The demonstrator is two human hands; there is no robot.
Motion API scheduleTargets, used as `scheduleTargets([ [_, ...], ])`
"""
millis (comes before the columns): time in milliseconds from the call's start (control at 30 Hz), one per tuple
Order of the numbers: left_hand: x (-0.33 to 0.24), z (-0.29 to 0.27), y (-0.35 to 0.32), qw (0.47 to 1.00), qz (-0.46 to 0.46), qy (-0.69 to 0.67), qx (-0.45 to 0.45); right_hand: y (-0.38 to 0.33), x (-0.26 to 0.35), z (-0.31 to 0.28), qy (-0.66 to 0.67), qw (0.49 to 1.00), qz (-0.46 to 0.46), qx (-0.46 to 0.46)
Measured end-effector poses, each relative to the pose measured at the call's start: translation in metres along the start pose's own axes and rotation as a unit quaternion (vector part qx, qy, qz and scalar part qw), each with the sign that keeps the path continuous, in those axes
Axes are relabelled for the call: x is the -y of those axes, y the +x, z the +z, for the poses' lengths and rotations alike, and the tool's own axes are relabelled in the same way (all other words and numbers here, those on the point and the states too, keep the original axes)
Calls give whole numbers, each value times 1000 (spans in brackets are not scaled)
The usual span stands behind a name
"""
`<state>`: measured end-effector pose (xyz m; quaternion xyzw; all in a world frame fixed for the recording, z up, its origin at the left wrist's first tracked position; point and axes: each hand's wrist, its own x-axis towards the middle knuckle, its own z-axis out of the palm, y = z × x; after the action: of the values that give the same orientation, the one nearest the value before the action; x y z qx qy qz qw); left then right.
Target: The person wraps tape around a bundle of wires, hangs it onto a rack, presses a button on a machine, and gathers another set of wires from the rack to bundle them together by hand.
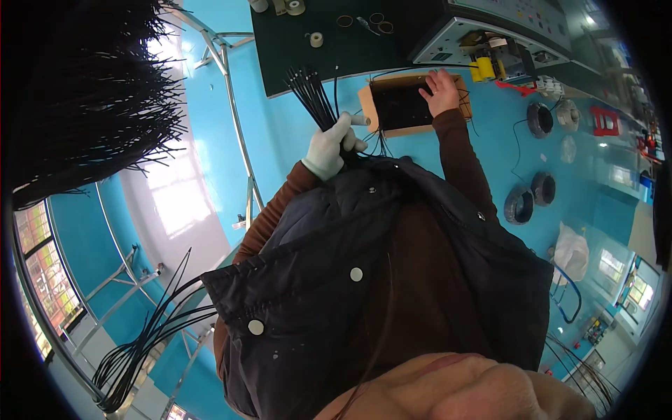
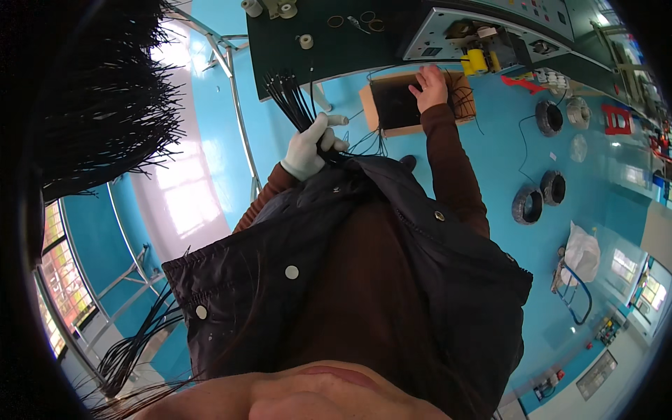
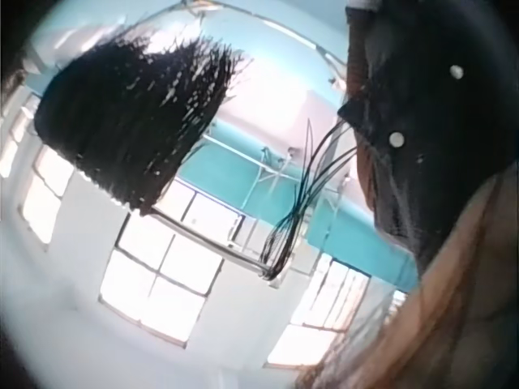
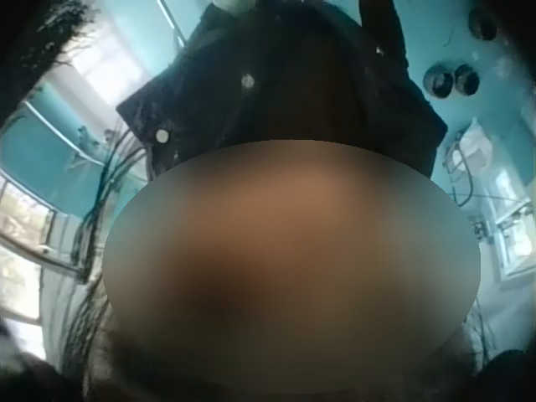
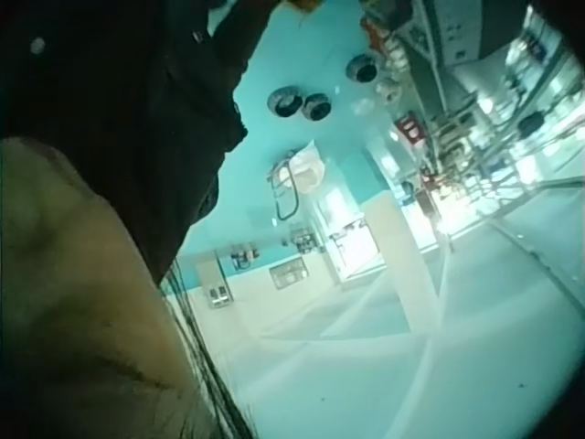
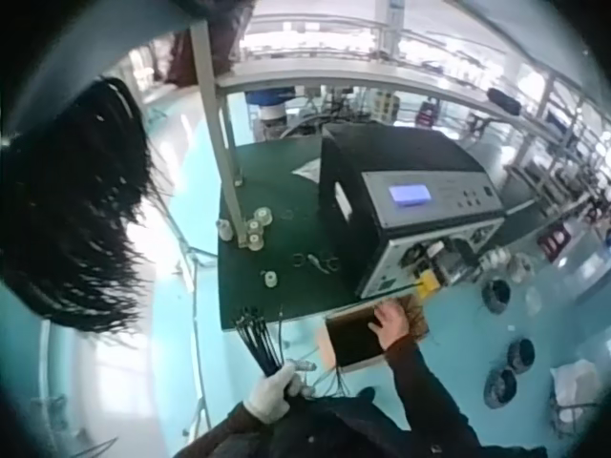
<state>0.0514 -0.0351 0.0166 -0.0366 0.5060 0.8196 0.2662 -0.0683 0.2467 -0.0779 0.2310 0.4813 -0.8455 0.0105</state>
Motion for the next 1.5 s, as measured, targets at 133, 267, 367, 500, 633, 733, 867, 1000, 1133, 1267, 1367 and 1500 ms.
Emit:
scheduleTargets([
  [133, 0, 4, -5, 984, 103, 143, 24, 17, 6, 13, 27, 1000, -3, 3],
  [267, 7, -2, -3, 993, 79, 90, 22, 19, 8, 20, -2, 1000, -28, -5],
  [367, 6, -2, -5, 964, 138, 224, 26, 12, 5, 24, -16, 999, -40, -12],
  [500, 2, -2, -5, 980, 100, 171, 29, 3, 1, 27, -38, 999, -30, -9],
  [633, 4, -4, -5, 950, 143, 274, 38, -8, -9, 33, -122, 992, -43, 4],
  [733, 2, -1, -5, 946, 146, 287, 36, -14, -21, 32, -175, 983, -59, 10],
  [867, 4, 0, -3, 948, 144, 282, 38, -25, -26, 27, -197, 977, -85, -7],
  [1000, 6, 0, 2, 961, 122, 243, 55, -36, -24, 28, -164, 982, -96, -20],
  [1133, 10, -1, 11, 986, 65, 140, 57, -54, -30, 33, -222, 967, -123, 25],
  [1267, 10, 5, 16, 998, 13, 53, 19, -95, -40, 20, -345, 922, -127, 120],
  [1367, 5, 10, 18, 1000, -25, -2, 0, -132, -30, 13, -485, 837, -120, 223],
  [1500, 7, 11, 23, 982, -94, -159, -48, -157, -32, 13, -644, 694, -128, 295],
])
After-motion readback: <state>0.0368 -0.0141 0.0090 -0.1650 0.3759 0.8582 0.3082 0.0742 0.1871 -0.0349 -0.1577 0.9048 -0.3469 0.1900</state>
